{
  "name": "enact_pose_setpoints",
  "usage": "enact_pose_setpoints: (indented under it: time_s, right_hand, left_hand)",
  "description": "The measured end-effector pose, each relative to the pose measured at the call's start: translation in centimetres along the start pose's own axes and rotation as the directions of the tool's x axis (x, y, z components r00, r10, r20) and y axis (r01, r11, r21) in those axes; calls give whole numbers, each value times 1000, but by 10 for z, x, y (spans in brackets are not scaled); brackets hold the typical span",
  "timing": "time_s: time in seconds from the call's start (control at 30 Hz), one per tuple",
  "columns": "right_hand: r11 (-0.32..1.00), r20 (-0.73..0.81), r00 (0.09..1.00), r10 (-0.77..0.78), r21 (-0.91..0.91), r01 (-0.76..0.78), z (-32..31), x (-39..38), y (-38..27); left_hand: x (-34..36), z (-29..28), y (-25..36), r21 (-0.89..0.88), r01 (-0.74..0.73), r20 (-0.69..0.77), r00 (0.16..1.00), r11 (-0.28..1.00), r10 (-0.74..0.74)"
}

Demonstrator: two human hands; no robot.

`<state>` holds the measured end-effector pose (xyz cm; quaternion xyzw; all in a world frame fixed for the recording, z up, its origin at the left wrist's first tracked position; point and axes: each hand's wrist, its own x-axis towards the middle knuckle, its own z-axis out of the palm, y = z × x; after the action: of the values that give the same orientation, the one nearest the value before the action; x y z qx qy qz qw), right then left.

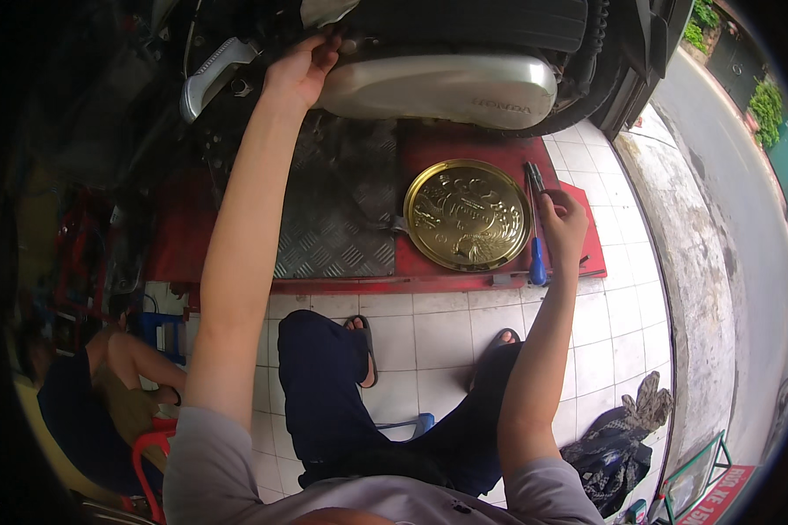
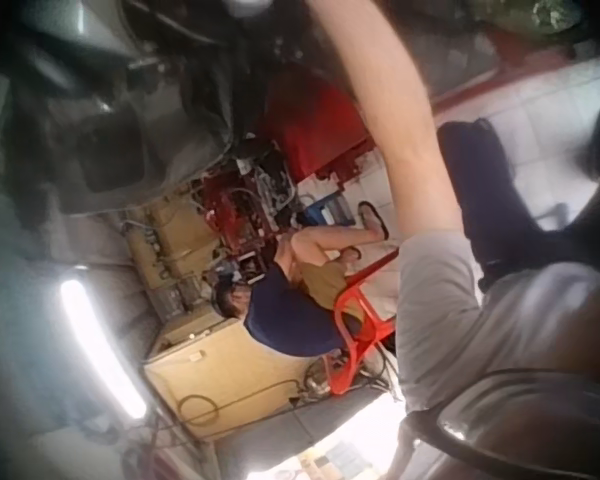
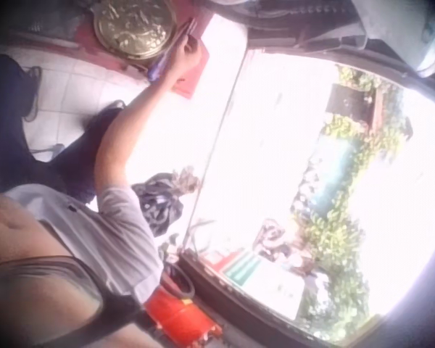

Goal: The person uses a T-handle wrench to loosen and remove a bolt from the underside of a motorcycle. They then use a screwdriver to adjust a component near the engine casing.

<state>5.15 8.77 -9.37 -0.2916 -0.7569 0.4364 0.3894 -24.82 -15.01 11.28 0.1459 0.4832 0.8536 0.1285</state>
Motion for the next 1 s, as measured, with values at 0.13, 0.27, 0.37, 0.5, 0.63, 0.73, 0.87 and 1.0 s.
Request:
enact_pose_setpoints:
  time_s: [0.13, 0.27, 0.37, 0.5, 0.63, 0.73, 0.87, 1.0]
  right_hand:
    - [984, 48, 998, -35, 176, 26, 14, 8, -16]
    - [768, 144, 986, -88, 640, -25, 32, 17, -65]
    - [518, 152, 954, -258, 855, 4, 51, 23, -123]
    - [198, 237, 871, -429, 966, -166, 82, 47, -175]
    - [-20, 288, 799, -528, 936, -351, 100, 59, -184]
    - [-198, 255, 796, -549, 886, -420, 109, 55, -180]
    - [-211, 221, 799, -559, 894, -395, 115, 59, -181]
    - [-163, 258, 832, -490, 911, -378, 110, 59, -191]
  left_hand:
    - [3, -1, 0, 19, 4, -26, 1000, 1000, -4]
    - [8, -4, 0, 4, 59, -17, 998, 998, -59]
    - [13, -5, -7, 15, 62, 18, 998, 998, -62]
    - [10, -5, -4, 13, 76, -7, 997, 997, -76]
    - [3, -3, 0, 31, 57, -10, 998, 998, -56]
    - [-2, -1, 1, 8, 63, -42, 997, 998, -63]
    - [-2, -4, 6, -8, 14, -13, 1000, 1000, -14]
    - [-2, -4, 4, -12, -42, 9, 999, 999, 42]
